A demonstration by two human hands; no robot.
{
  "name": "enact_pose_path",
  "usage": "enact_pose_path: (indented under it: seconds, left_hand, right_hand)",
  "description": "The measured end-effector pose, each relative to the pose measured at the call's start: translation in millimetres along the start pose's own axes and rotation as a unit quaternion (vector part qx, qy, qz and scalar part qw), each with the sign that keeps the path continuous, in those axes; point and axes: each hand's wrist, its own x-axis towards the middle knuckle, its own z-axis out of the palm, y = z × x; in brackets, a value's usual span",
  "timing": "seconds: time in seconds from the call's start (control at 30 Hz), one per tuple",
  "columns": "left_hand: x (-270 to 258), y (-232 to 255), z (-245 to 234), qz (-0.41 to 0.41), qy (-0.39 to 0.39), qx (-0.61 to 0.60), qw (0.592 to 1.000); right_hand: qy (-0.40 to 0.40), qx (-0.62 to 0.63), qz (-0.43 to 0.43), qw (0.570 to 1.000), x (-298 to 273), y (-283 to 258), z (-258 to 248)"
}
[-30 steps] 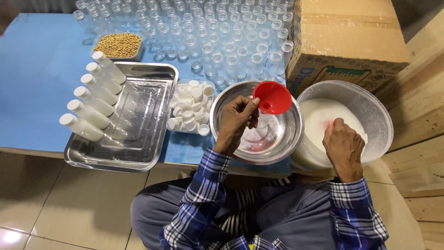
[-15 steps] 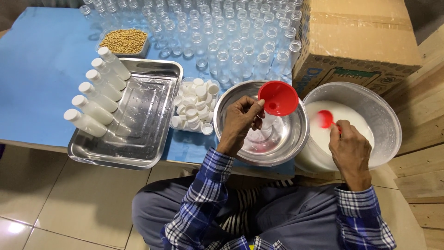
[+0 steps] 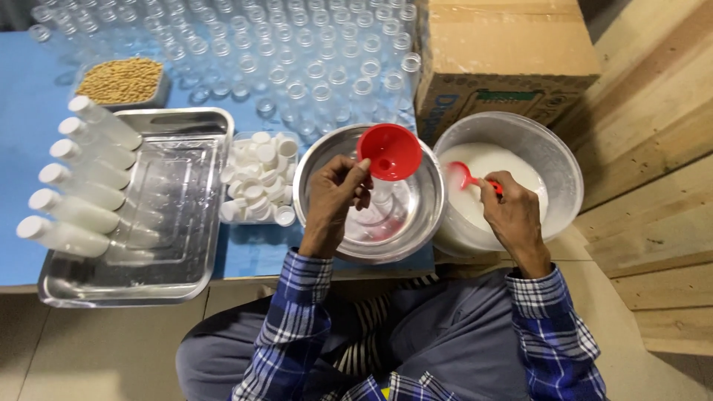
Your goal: The person scoops a white liquid from a large container using a red ladle and pours it into a small bottle through a red funnel. After filling, they cap the bottle and place it on a metal tray. The process is repeated for multiple bottles.
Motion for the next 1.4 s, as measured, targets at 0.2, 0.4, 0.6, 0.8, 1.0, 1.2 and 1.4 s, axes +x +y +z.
enact_pose_path:
  seconds: [0.2, 0.4, 0.6, 0.8, 1.0, 1.2, 1.4]
  left_hand:
    - [-1, 0, 2, -0.013, 0.000, 0.016, 1.000]
    - [-3, 4, 6, -0.002, 0.000, 0.021, 1.000]
    - [-5, 5, 7, -0.005, 0.003, 0.029, 1.000]
    - [-5, 9, 8, -0.002, 0.003, 0.030, 1.000]
    - [-5, 9, 8, -0.001, 0.002, 0.033, 0.999]
    - [-7, 11, 8, 0.006, -0.001, 0.046, 0.999]
    - [-6, 10, 9, 0.013, -0.009, 0.041, 0.999]
  right_hand:
    - [0.060, -0.015, -0.030, 0.998, 1, 15, 0]
    - [0.060, 0.062, 0.048, 0.995, 4, 10, -5]
    - [0.038, 0.118, 0.101, 0.987, 12, 10, -2]
    - [0.013, 0.174, 0.133, 0.976, 14, -10, -18]
    - [0.028, 0.181, 0.125, 0.975, 17, -3, -15]
    - [0.043, 0.160, 0.104, 0.981, 19, -4, -32]
    - [0.052, 0.159, 0.082, 0.983, 17, -6, -47]
